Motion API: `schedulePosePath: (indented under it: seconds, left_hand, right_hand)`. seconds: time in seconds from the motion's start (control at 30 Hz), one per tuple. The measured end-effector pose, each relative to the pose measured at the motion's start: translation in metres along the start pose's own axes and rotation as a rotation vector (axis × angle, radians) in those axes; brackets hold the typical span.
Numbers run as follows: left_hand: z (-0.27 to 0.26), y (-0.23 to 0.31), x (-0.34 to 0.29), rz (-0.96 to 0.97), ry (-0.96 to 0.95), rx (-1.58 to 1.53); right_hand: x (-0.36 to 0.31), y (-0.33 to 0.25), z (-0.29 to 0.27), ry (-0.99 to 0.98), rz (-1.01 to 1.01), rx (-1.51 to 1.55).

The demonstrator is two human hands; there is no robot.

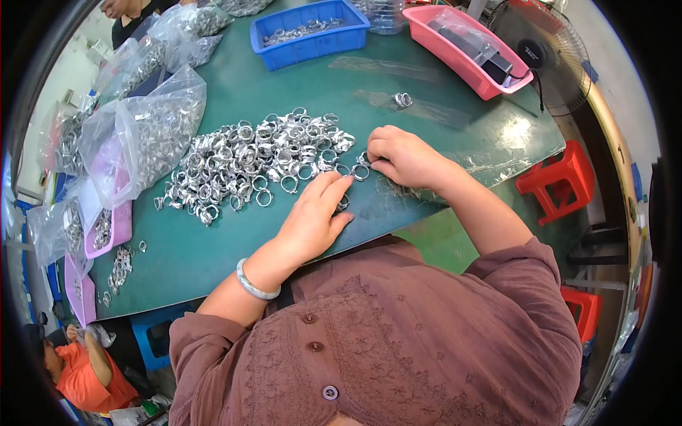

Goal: The person sorts metal clamp rings from a pile on the table, places them into a separate group by hand, and retrieves additional clamp rings from a plastic bag onto the table.

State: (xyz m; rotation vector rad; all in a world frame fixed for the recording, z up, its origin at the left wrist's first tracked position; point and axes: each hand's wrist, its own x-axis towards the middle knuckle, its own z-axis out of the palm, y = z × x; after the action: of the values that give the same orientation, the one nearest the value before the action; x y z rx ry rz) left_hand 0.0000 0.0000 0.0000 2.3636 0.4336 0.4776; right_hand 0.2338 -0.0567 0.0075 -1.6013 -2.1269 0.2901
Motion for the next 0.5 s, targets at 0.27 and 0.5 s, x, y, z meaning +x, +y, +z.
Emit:
schedulePosePath:
  seconds: [0.27,0.5]
  left_hand:
    - [-0.016,-0.007,-0.023,0.279,0.184,0.170]
    - [-0.052,-0.030,-0.054,0.122,0.327,0.298]
  right_hand:
    - [-0.010,-0.015,-0.007,0.161,0.122,-0.069]
    - [-0.012,0.008,-0.015,0.072,0.170,0.034]
